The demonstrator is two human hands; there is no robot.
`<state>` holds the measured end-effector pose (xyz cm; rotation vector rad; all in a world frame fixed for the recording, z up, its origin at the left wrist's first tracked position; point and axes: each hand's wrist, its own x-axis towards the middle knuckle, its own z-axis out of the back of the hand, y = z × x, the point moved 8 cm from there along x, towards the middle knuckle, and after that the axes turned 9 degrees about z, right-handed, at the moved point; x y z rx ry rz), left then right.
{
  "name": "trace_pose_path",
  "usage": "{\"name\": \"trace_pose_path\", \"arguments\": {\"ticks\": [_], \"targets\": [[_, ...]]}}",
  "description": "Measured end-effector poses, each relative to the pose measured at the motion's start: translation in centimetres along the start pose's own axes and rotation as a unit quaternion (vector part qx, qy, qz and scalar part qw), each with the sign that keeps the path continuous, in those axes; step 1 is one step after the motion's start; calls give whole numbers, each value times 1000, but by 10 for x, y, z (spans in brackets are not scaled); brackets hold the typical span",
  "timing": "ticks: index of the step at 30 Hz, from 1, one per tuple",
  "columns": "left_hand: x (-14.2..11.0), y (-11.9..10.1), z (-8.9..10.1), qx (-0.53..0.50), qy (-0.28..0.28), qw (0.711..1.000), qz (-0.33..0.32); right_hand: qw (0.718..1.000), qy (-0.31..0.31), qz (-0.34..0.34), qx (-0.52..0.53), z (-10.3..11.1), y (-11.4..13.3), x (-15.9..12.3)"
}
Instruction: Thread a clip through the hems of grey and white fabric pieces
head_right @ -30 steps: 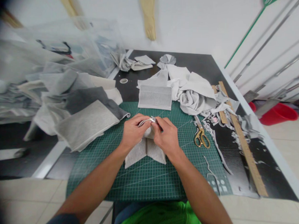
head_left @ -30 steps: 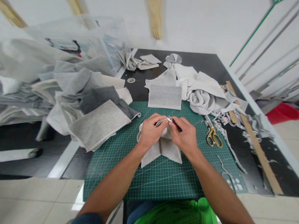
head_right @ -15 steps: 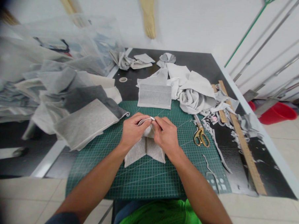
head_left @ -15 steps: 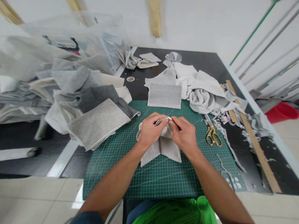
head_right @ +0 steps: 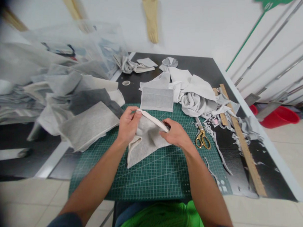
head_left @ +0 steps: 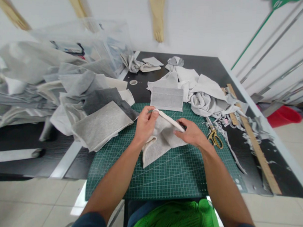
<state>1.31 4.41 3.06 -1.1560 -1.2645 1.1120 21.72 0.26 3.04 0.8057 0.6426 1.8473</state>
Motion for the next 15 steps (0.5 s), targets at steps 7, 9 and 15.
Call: {"name": "trace_pose_path", "arguments": {"ticks": [7,9,15], "targets": [[16,7,22,-102,-47,992,48,972,-34,-54,224,24,-15,-8],[18,9,23,-125,-52,989,67,942,-78,-63,319,27,-16,-9],[18,22,20,-148,-48,981,114,858,-178,-144,460,19,-31,-11]]}}
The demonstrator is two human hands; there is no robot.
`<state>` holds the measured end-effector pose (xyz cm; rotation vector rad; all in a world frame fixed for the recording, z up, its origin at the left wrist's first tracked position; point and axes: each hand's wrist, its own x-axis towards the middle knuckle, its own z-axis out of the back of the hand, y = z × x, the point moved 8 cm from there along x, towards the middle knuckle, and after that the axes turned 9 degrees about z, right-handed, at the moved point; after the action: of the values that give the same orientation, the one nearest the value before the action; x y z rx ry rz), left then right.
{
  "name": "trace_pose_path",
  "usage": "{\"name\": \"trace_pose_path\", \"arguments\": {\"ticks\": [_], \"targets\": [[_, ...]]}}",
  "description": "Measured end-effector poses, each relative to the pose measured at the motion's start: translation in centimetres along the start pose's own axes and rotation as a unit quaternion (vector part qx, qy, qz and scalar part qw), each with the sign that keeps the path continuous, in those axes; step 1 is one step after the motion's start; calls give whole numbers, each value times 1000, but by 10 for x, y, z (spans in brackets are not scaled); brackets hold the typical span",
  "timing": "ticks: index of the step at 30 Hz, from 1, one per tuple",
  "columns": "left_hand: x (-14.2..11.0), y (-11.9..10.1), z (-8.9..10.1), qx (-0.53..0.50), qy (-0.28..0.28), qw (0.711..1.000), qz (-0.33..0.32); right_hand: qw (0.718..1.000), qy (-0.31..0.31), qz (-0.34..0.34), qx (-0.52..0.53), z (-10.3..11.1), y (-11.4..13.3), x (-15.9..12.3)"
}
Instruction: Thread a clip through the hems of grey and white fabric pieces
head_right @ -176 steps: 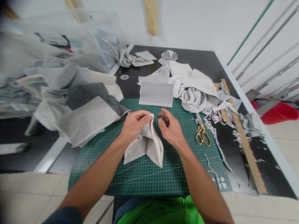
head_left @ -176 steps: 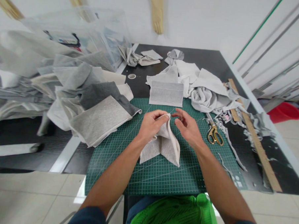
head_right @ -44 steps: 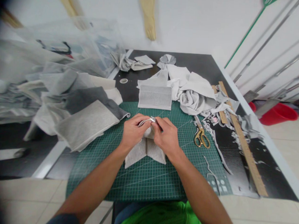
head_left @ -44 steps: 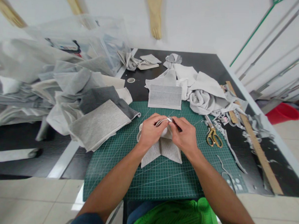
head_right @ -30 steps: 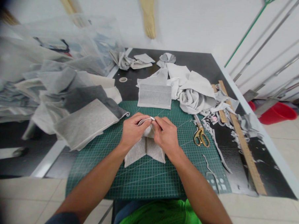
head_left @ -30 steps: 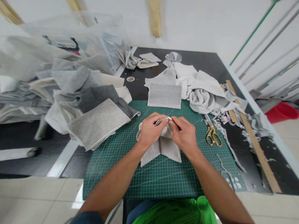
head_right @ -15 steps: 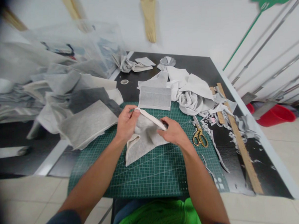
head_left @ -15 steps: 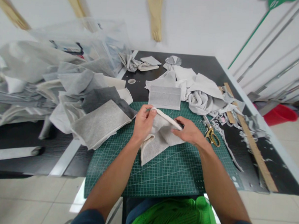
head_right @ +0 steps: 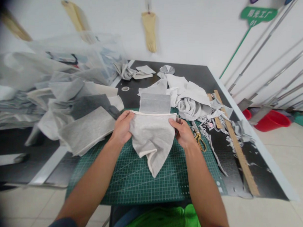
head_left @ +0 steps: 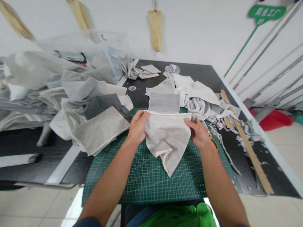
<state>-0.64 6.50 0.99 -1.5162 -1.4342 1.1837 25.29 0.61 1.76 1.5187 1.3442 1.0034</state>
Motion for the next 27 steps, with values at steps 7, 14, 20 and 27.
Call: {"name": "trace_pose_path", "arguments": {"ticks": [7,14,20,27], "targets": [[4,-5,8,235,-23,966,-102,992,-48,92,-74,3,3,7],[-30,-18,-31,347,67,912,-209,964,71,125,-222,-33,5,-9],[-54,4,-67,274,257,923,-82,920,147,188,-310,-58,12,-19],[-56,0,-64,268,209,936,-96,903,95,267,-322,-55,28,-21]]}}
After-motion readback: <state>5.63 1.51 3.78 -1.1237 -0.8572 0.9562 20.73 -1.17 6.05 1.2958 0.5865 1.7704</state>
